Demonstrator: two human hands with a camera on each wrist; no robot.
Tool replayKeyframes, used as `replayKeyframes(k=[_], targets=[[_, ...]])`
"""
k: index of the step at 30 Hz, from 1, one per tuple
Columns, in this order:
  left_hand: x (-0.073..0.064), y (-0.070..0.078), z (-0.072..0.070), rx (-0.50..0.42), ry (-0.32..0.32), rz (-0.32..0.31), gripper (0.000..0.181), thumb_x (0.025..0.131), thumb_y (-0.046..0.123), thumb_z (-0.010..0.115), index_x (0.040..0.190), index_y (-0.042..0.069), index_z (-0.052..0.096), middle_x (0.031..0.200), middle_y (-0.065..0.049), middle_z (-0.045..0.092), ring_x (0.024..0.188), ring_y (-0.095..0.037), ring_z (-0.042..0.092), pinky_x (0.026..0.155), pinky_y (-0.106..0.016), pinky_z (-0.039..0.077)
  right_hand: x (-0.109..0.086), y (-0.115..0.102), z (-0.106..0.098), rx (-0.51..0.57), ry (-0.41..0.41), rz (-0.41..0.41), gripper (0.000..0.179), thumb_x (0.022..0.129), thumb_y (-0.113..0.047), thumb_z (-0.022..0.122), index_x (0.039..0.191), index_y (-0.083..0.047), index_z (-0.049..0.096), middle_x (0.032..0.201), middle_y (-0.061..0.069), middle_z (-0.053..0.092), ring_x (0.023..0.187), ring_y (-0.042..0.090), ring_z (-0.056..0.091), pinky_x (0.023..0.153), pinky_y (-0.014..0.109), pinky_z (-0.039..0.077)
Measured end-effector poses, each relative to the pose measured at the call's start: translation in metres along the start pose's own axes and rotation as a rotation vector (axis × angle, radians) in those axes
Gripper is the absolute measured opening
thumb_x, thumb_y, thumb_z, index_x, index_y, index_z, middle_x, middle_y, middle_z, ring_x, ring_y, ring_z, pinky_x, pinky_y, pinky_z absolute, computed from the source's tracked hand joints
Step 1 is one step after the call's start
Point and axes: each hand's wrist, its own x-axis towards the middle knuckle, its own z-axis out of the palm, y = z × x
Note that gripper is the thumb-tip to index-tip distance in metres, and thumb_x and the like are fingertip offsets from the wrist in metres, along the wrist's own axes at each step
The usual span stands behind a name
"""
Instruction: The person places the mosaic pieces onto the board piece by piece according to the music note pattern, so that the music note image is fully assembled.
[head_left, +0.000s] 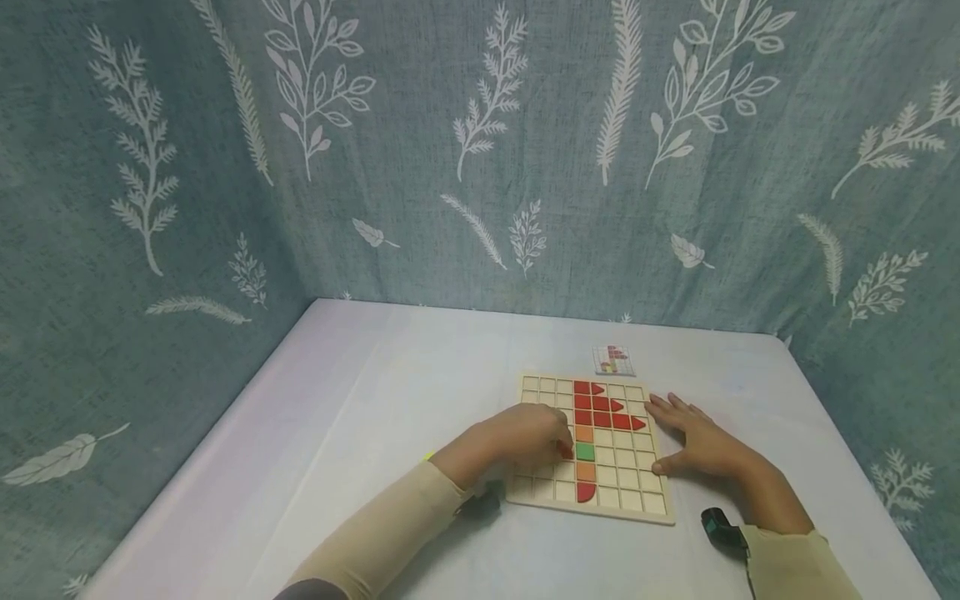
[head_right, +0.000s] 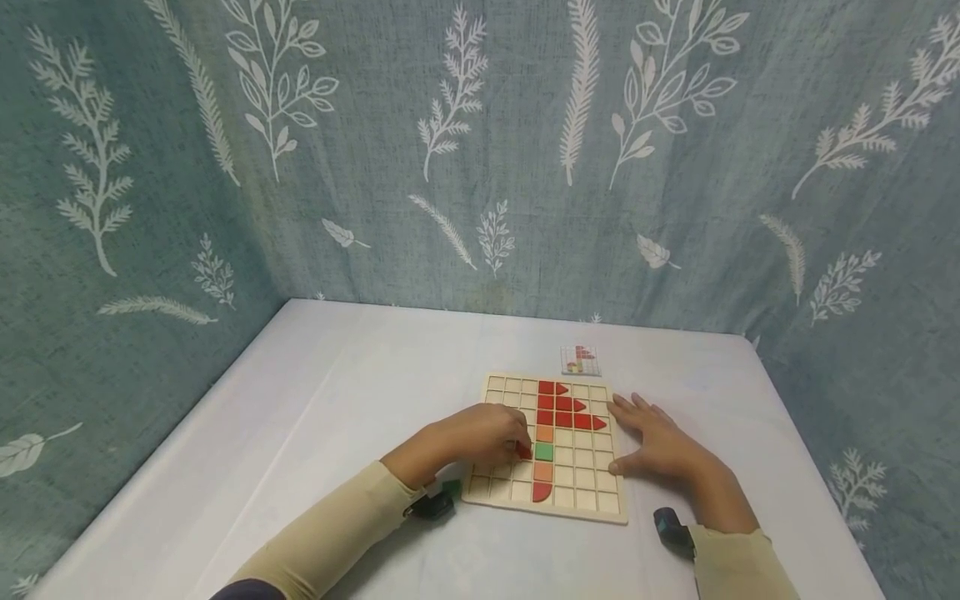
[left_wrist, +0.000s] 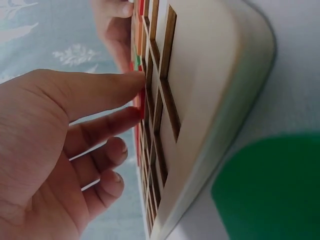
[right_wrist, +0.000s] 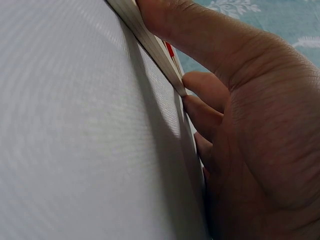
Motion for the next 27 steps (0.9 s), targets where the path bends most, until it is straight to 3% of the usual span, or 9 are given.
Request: replayKeyframes(k=[5,12,16,19,23,27], targets=[[-0.013,-0.005,-0.006,-0.051,0.016,-0.059,0.015,0.090,0.020,0.070,0.104,0.022,0.075,0.095,0.015,0.063,0.088,0.000,0.058,0.082,-0.021,0.047,0.000,0.001,0.000,-0.022,-0.006,0.009,0.118,0.060,-0.062,0.081,0.151,-0.006,0.032,0.157,0.020,0.020,0.143,0.044,0.005,0.109,0.063,0.005],[-0.050,-0.018,-0.027,-0.038,-0.003,-0.164,0.022,0.090,0.022,0.070,0.110,0.016,0.073,0.102,0.009,0.066,0.096,-0.006,0.061,0.086,-0.027,0.049,0.000,0.001,0.000,-0.020,0.007,0.003,0.117,0.060,-0.063,0.081,0.151,-0.008,0.032,0.157,0.020,0.020,0.143,0.044,0.006,0.109,0.064,0.006],[-0.071,-0.026,-0.037,-0.036,-0.068,-0.229,0.025,0.085,0.019,0.075,0.109,0.017,0.074,0.099,0.011,0.066,0.093,-0.007,0.060,0.083,-0.028,0.049,0.002,0.000,0.000,-0.018,0.002,0.007,0.117,0.060,-0.061,0.081,0.151,-0.007,0.032,0.157,0.020,0.020,0.143,0.045,0.005,0.109,0.064,0.006],[-0.084,-0.029,-0.040,-0.082,-0.144,-0.325,0.027,0.079,0.017,0.079,0.105,0.021,0.075,0.095,0.012,0.065,0.088,-0.007,0.059,0.081,-0.030,0.050,0.001,0.001,0.001,-0.017,-0.006,0.021,0.117,0.060,-0.061,0.082,0.151,-0.007,0.032,0.157,0.020,0.019,0.143,0.046,0.005,0.107,0.066,0.006],[-0.096,-0.028,-0.039,-0.115,-0.246,-0.470,0.030,0.073,0.022,0.085,0.101,0.023,0.074,0.088,0.011,0.062,0.079,-0.011,0.057,0.076,-0.032,0.049,0.000,0.000,0.001,-0.026,-0.003,0.023,0.118,0.059,-0.061,0.082,0.151,-0.005,0.033,0.157,0.020,0.020,0.143,0.045,0.005,0.108,0.065,0.006],[-0.104,-0.027,-0.036,-0.072,-0.314,-0.554,0.026,0.075,0.028,0.083,0.097,0.021,0.071,0.083,0.008,0.059,0.074,-0.014,0.054,0.072,-0.035,0.048,0.000,-0.002,0.002,-0.022,0.001,0.008,0.117,0.059,-0.060,0.082,0.150,-0.005,0.033,0.157,0.020,0.020,0.143,0.044,0.004,0.109,0.063,0.005]])
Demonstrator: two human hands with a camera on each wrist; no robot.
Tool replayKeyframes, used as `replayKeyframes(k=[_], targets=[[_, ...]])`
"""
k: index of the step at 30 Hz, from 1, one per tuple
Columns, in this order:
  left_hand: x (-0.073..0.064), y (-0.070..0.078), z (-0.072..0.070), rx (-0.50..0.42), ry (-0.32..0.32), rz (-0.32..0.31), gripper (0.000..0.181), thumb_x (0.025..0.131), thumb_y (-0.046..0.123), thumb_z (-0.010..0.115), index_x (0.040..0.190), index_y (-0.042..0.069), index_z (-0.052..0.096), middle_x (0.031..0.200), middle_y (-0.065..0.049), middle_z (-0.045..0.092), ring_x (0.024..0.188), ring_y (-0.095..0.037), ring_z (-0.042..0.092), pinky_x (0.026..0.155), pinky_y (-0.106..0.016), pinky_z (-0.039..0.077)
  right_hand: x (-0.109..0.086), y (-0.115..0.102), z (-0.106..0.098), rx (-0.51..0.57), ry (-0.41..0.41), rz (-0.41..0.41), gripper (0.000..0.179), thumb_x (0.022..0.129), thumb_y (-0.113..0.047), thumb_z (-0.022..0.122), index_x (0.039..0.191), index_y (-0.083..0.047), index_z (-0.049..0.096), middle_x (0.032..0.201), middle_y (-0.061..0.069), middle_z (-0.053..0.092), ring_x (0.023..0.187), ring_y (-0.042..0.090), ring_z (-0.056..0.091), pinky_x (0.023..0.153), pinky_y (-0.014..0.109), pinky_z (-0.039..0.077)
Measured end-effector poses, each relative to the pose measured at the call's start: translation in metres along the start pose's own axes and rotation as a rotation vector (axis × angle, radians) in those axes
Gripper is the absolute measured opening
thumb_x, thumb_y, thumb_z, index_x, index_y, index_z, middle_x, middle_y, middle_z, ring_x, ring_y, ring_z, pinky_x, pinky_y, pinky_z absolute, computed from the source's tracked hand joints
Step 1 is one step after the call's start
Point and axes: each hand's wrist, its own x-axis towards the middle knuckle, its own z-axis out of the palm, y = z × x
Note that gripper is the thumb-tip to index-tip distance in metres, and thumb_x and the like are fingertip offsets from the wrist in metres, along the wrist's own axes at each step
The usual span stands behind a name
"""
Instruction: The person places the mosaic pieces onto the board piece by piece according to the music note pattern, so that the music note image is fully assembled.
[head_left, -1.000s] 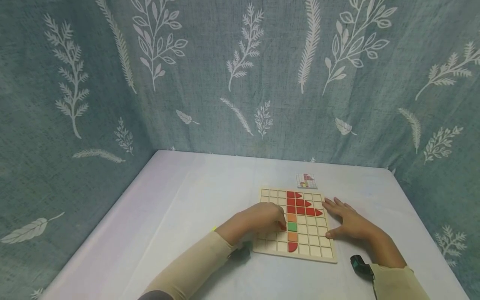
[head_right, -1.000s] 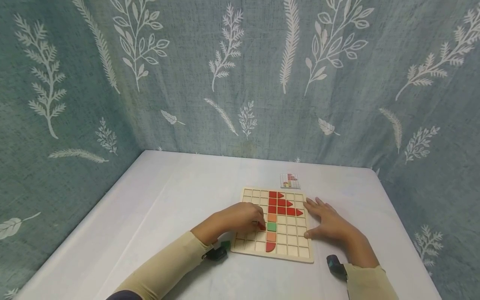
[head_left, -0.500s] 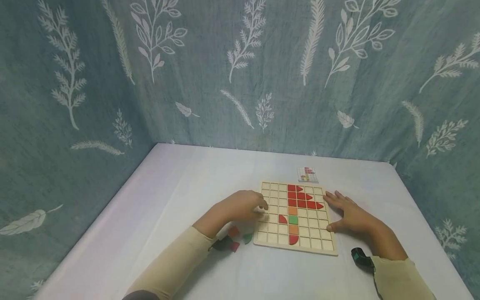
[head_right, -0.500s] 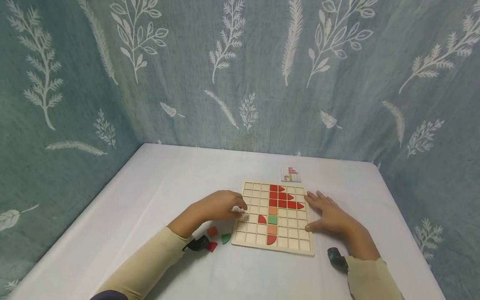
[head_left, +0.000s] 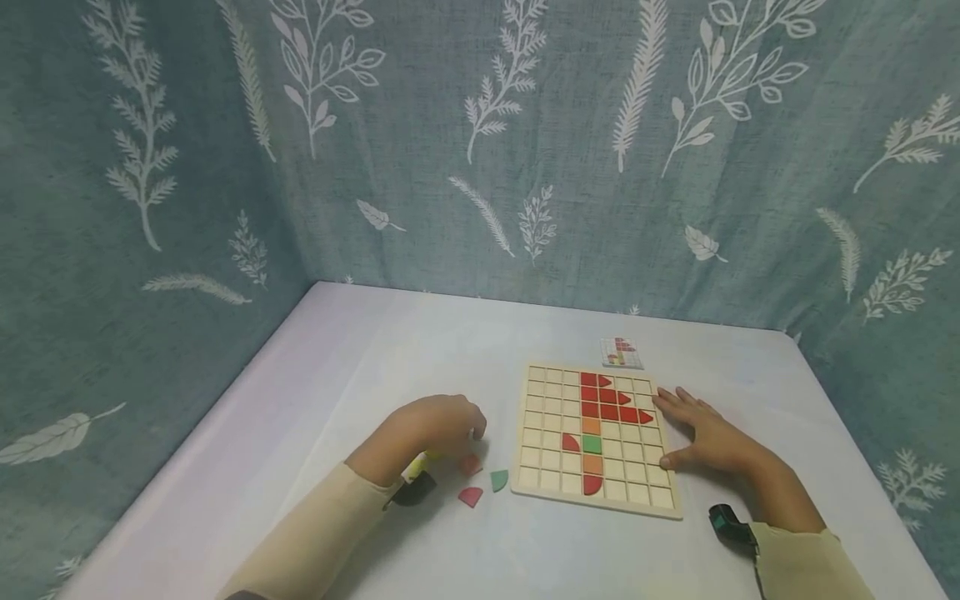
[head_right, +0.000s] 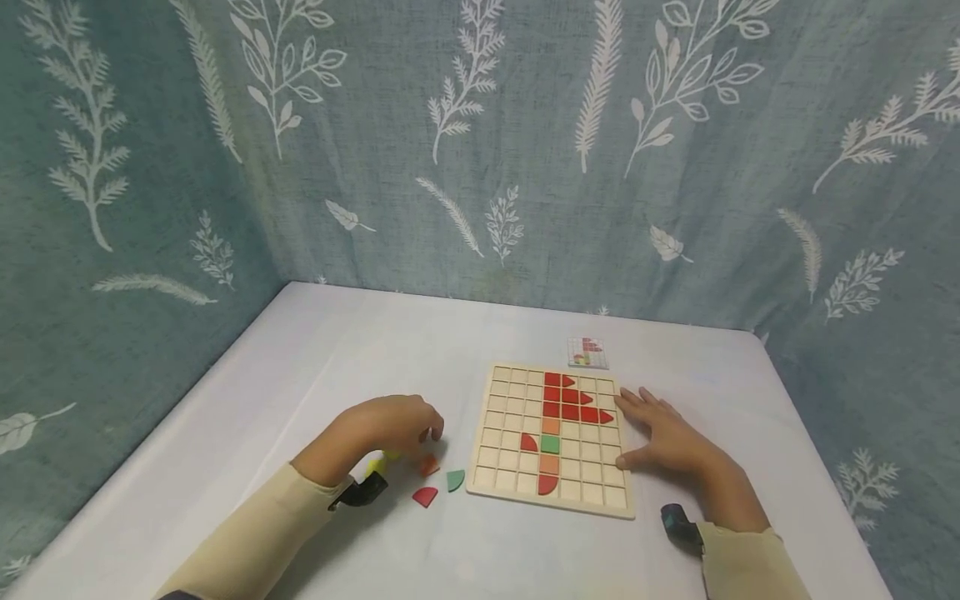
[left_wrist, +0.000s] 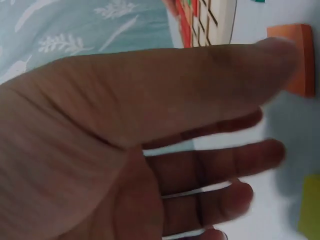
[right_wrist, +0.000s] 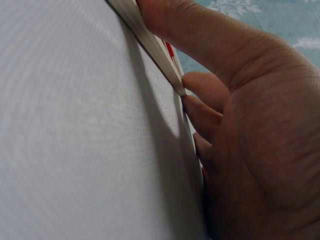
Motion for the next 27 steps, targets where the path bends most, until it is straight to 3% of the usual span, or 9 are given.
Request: replayKeyframes(k=[7,15,20,27], targets=[[-0.009,-0.005,0.001,0.007,-0.006,-0.028,0.023,0.078,0.023,0.078,0.097,0.021,0.067,0.083,0.006,0.058,0.075,-0.016,0.052,0.070,-0.036,0.046,-0.003,-0.001,0.002,-0.002,0.005,0.010,0.117,0.059,-0.061,0.082,0.151,-0.006,0.033,0.157,0.020,0.020,0.143,0.045,0.005,0.108,0.065,0.006],[-0.010,-0.030,-0.003,0.026,-0.006,-0.146,0.026,0.070,0.017,0.079,0.086,0.012,0.058,0.077,-0.001,0.055,0.070,-0.019,0.049,0.064,-0.036,0.045,-0.006,0.001,-0.003,-0.029,0.008,0.034,0.119,0.059,-0.065,0.080,0.152,-0.009,0.031,0.158,0.019,0.018,0.143,0.046,0.005,0.105,0.069,0.008],[0.001,-0.030,0.002,0.047,0.041,-0.046,0.015,0.076,0.018,0.070,0.080,0.013,0.057,0.070,0.001,0.050,0.063,-0.016,0.045,0.058,-0.033,0.040,-0.007,0.001,-0.006,-0.032,0.005,0.040,0.117,0.060,-0.063,0.080,0.152,-0.008,0.032,0.158,0.020,0.018,0.142,0.048,0.005,0.104,0.070,0.009],[0.017,-0.015,0.001,0.024,0.168,0.047,0.013,0.075,0.020,0.072,0.078,0.019,0.060,0.065,0.004,0.052,0.058,-0.014,0.046,0.054,-0.031,0.040,-0.001,0.000,-0.004,-0.007,-0.018,0.036,0.117,0.061,-0.064,0.079,0.152,-0.009,0.031,0.159,0.019,0.016,0.143,0.045,0.003,0.107,0.067,0.006]])
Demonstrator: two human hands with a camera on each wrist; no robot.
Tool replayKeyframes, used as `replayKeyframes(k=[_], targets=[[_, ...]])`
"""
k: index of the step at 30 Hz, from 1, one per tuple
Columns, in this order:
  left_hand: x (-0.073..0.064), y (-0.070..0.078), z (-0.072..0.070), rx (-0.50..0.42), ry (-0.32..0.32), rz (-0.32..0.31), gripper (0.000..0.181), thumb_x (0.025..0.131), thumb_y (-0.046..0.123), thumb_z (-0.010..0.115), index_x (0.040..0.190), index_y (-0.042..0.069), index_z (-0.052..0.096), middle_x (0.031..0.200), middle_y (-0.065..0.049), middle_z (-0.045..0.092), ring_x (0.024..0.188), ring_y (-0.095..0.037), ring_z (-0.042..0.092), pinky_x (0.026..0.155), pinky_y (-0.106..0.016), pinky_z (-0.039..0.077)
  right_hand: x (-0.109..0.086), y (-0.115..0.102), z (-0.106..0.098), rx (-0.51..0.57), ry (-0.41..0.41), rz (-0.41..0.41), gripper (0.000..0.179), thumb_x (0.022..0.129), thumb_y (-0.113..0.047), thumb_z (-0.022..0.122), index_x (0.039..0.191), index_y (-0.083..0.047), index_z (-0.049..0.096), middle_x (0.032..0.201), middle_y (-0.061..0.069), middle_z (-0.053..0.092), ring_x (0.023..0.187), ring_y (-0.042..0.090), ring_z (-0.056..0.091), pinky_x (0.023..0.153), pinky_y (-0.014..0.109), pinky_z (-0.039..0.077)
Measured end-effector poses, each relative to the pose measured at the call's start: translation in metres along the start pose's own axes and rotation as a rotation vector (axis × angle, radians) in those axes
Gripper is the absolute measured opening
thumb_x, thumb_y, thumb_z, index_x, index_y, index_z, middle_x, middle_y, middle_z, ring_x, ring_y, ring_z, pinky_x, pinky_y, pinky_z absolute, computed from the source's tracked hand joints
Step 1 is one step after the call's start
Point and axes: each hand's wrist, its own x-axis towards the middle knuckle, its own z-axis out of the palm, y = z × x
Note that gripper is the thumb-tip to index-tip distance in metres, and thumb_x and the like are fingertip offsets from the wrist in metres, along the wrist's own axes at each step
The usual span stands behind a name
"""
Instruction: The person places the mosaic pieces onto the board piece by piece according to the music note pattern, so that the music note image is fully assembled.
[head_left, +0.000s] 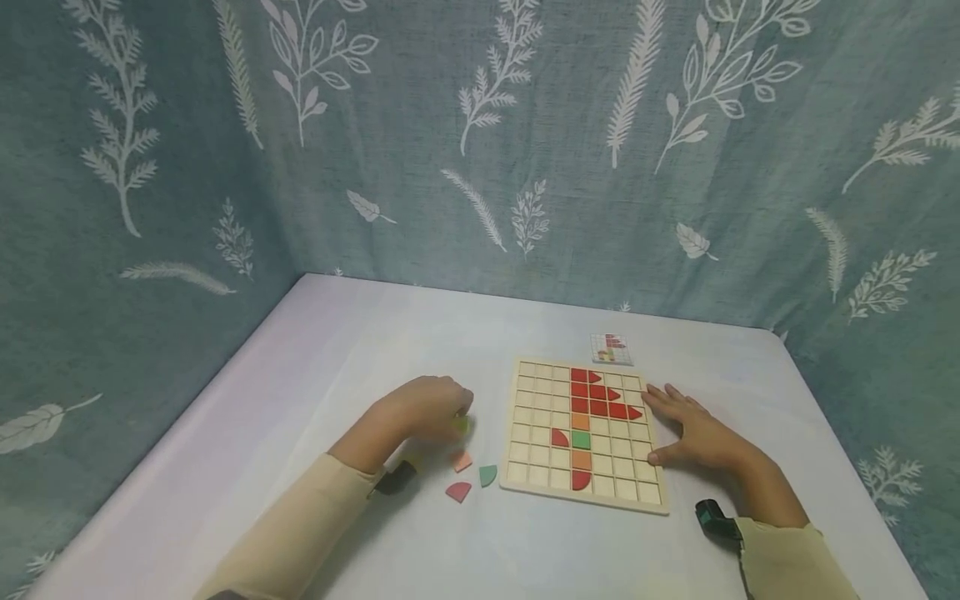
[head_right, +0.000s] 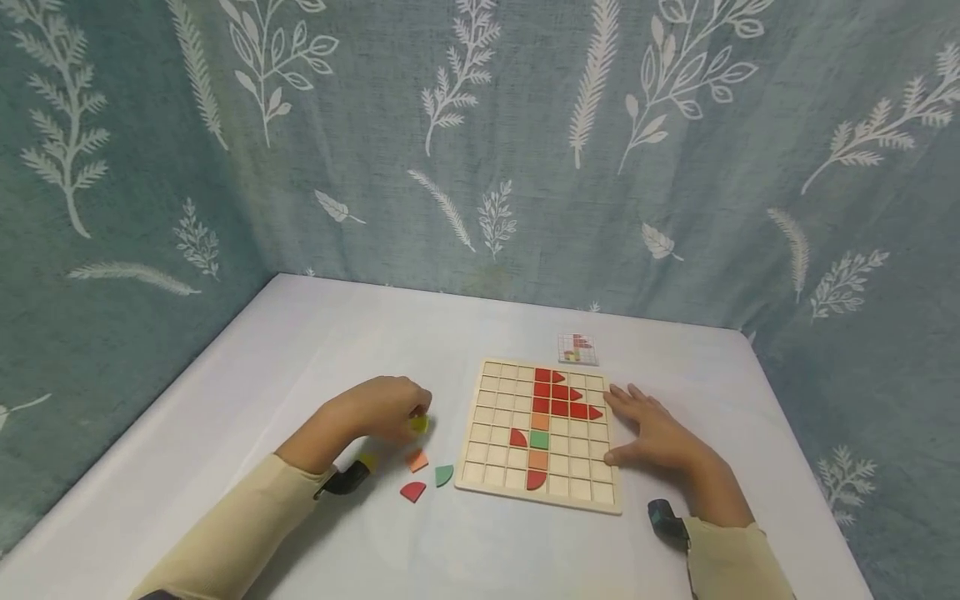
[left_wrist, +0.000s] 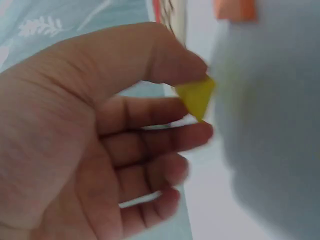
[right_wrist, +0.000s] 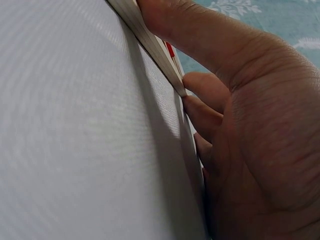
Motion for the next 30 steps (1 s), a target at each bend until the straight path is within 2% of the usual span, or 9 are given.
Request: replayKeyframes(k=[5,9,12,15,21,30], targets=[[0.014,0.031,0.001,-0.021,0.037,0.168,0.015,0.078,0.022,0.075,0.083,0.020,0.062,0.071,0.009,0.056,0.064,-0.010,0.050,0.060,-0.029,0.044,-0.001,0.005,0.001,0.003,0.011,0.012,0.117,0.061,-0.062,0.081,0.152,-0.009,0.032,0.158,0.019,0.016,0.143,0.046,0.004,0.106,0.068,0.007],[0.022,0.056,0.007,0.024,0.075,0.294,0.013,0.082,0.024,0.074,0.083,0.020,0.062,0.071,0.010,0.054,0.063,-0.008,0.048,0.060,-0.026,0.042,-0.001,0.008,0.003,0.002,-0.001,0.001,0.116,0.061,-0.062,0.080,0.152,-0.009,0.031,0.158,0.018,0.017,0.143,0.045,0.004,0.106,0.068,0.007],[0.029,0.073,0.009,0.078,0.147,0.388,0.012,0.084,0.025,0.074,0.092,0.018,0.069,0.076,0.012,0.057,0.064,-0.006,0.048,0.064,-0.023,0.045,0.000,0.008,0.004,0.003,-0.004,-0.003,0.116,0.062,-0.062,0.080,0.152,-0.009,0.031,0.158,0.018,0.017,0.143,0.045,0.004,0.106,0.068,0.007],[0.037,0.088,0.012,0.112,0.169,0.442,0.016,0.086,0.025,0.074,0.101,0.019,0.072,0.081,0.013,0.060,0.068,-0.005,0.049,0.068,-0.021,0.046,0.000,0.008,0.004,0.002,-0.003,0.004,0.117,0.061,-0.064,0.080,0.152,-0.010,0.031,0.159,0.017,0.017,0.143,0.045,0.004,0.106,0.068,0.007],[0.043,0.103,0.018,0.193,0.149,0.481,0.007,0.088,0.022,0.071,0.095,0.021,0.070,0.072,0.012,0.053,0.064,-0.009,0.045,0.061,-0.022,0.042,0.002,0.006,0.003,0.003,0.002,-0.016,0.117,0.060,-0.065,0.080,0.152,-0.010,0.032,0.158,0.016,0.019,0.144,0.044,0.004,0.107,0.067,0.007],[0.042,0.105,0.019,0.193,0.154,0.483,0.007,0.089,0.026,0.072,0.095,0.024,0.074,0.071,0.014,0.052,0.063,-0.008,0.044,0.059,-0.022,0.040,0.002,0.004,0.000,0.005,0.012,-0.015,0.116,0.061,-0.063,0.080,0.152,-0.010,0.032,0.158,0.017,0.018,0.143,0.045,0.004,0.106,0.068,0.008]])
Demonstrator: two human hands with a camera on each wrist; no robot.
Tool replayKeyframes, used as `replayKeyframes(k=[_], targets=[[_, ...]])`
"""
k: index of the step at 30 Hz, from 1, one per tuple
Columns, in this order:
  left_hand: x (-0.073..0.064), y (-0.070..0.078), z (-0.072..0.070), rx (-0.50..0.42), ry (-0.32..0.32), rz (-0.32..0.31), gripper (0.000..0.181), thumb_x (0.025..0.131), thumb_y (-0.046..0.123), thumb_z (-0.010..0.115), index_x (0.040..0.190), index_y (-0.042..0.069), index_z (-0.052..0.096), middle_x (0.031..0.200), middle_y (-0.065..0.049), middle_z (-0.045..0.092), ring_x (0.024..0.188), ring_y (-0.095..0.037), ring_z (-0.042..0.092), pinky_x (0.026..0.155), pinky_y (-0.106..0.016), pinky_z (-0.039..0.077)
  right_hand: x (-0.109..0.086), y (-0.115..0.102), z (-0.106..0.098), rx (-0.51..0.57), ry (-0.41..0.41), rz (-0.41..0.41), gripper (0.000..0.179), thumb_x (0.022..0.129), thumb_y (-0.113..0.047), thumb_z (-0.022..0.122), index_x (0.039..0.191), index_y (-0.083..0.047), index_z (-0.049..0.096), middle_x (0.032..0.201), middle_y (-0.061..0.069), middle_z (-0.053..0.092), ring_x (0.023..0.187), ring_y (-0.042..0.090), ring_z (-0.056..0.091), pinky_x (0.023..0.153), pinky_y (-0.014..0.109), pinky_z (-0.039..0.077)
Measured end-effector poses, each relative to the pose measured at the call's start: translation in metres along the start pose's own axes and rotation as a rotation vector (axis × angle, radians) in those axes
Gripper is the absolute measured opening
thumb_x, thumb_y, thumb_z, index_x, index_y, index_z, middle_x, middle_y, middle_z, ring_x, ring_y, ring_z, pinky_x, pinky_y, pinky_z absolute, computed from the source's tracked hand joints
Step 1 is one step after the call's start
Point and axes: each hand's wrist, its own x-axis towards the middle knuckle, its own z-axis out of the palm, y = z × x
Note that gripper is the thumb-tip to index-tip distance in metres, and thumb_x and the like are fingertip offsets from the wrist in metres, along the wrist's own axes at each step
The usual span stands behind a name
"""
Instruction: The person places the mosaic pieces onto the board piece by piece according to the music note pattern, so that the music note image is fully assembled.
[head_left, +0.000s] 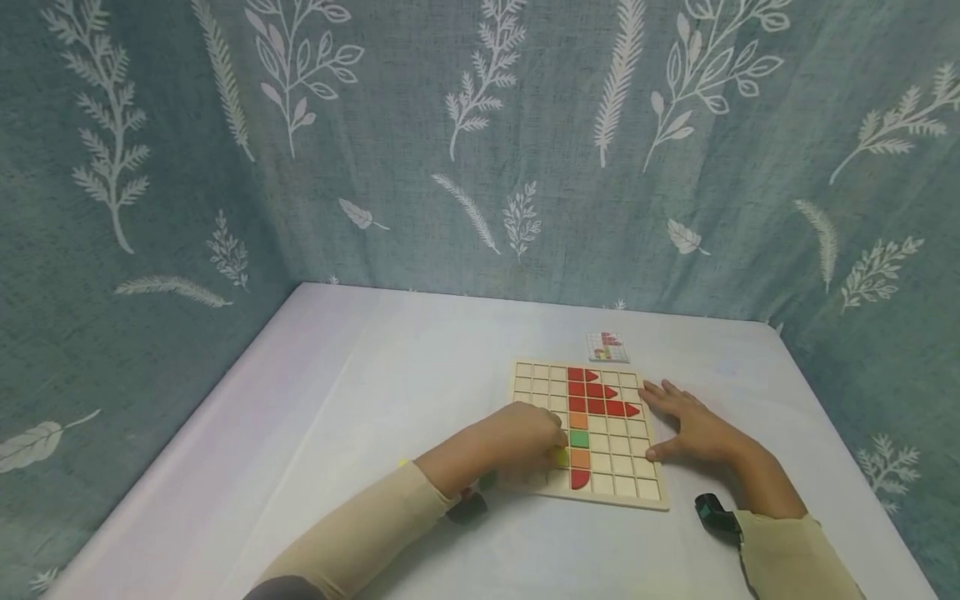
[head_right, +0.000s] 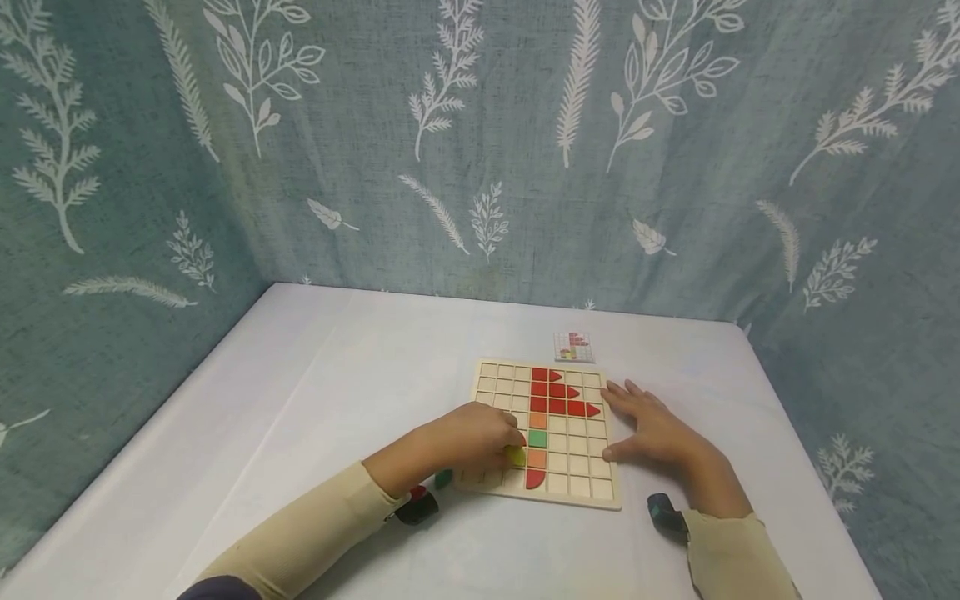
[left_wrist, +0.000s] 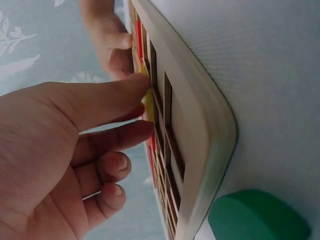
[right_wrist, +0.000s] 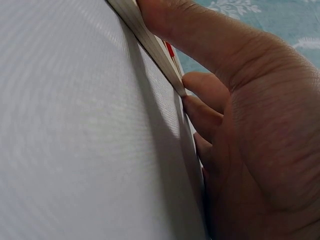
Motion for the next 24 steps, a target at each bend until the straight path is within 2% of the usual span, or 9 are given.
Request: replayKeyframes(k=[4,10,16,24], targets=[[0.0009,-0.0004,0.0010,-0.017,0.002,-0.006,0.010,0.088,0.026,0.072,0.098,0.024,0.074,0.073,0.015,0.053,0.065,-0.007,0.045,0.060,-0.021,0.041,0.0004,-0.0008,-0.0011,0.008,-0.003,-0.008,0.116,0.060,-0.062,0.081,0.152,-0.009,0.032,0.158,0.017,0.019,0.143,0.045,0.004,0.106,0.068,0.007],[0.0052,0.0006,0.0045,-0.039,0.036,0.020,0.010,0.090,0.024,0.069,0.098,0.025,0.075,0.074,0.015,0.052,0.065,-0.007,0.044,0.059,-0.020,0.040,0.0011,0.0000,-0.0006,0.010,-0.003,-0.021,0.117,0.060,-0.061,0.081,0.151,-0.007,0.033,0.158,0.017,0.020,0.143,0.044,0.004,0.108,0.065,0.005],[0.0046,0.0033,0.0021,-0.034,0.019,0.002,0.009,0.091,0.024,0.068,0.097,0.024,0.074,0.073,0.014,0.052,0.064,-0.007,0.044,0.058,-0.021,0.040,0.0018,0.0003,0.0010,0.016,0.000,-0.032,0.116,0.061,-0.061,0.081,0.151,-0.007,0.033,0.158,0.017,0.020,0.144,0.044,0.004,0.108,0.065,0.006],[0.0003,0.0022,-0.0022,-0.023,0.014,0.020,0.009,0.091,0.023,0.068,0.098,0.023,0.074,0.075,0.013,0.054,0.065,-0.007,0.045,0.060,-0.021,0.042,-0.0002,0.0005,-0.0006,0.009,0.002,-0.021,0.116,0.061,-0.060,0.082,0.151,-0.007,0.033,0.158,0.017,0.020,0.143,0.045,0.005,0.107,0.067,0.007]])
